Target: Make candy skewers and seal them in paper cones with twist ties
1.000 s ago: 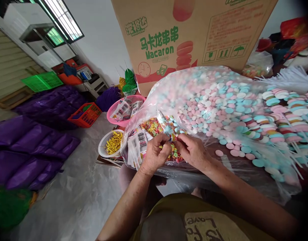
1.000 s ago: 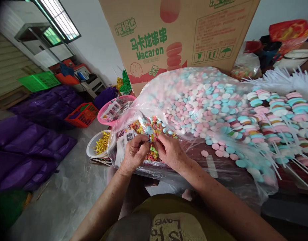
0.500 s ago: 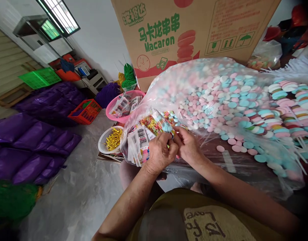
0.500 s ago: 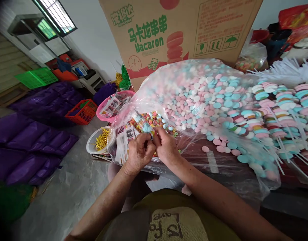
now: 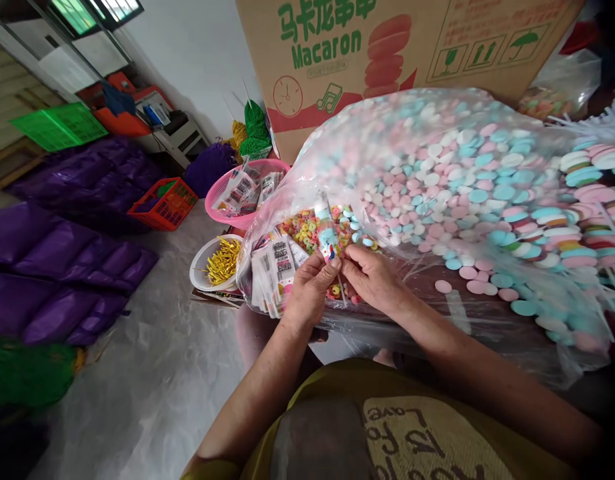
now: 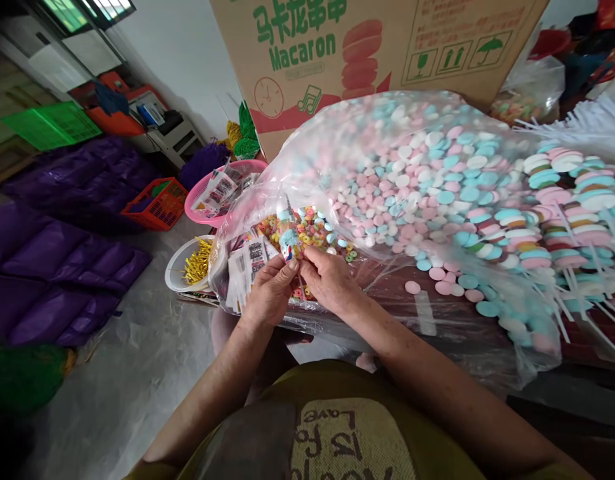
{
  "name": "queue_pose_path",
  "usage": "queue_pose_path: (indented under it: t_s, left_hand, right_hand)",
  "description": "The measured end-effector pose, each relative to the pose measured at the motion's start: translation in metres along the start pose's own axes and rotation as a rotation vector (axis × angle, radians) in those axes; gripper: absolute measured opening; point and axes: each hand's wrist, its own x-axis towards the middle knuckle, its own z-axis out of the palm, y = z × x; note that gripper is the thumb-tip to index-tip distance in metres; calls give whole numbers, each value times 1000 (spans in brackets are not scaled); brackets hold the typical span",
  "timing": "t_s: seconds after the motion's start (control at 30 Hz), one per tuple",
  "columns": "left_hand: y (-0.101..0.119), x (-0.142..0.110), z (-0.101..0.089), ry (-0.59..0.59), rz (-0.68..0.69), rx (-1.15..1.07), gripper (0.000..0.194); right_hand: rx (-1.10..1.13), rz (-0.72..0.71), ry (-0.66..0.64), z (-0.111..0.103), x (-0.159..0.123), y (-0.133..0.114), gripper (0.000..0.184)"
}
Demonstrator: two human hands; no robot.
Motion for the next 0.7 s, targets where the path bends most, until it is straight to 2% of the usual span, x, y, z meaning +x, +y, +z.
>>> queue_pose_path:
  t_s: [0.1, 0.27, 0.37, 0.47, 0.6, 0.7]
  left_hand:
    - [4, -1, -3, -33, -58, -41, 32]
    - [4, 0, -6, -7, -63, -3, 26]
    - [1, 4, -6, 68, -89, -13, 25]
    - [-1, 6, -6, 136, -82, -1, 24]
    - [-4, 7, -5, 118, -46, 96, 26]
    - [-6, 6, -6, 89, -44, 73, 26]
  right_hand:
    - [-84, -38, -136, -11, 1, 2, 23]
    - [-450, -301, -139, -22, 3, -1, 25]
    - [-615, -295, -122, -19, 0, -5, 21]
    - [-625, -270, -55, -17, -3, -7, 19]
    - [-762, -288, 9, -15, 0, 1, 24]
    - [-822, -319, 6, -12, 3, 11, 24]
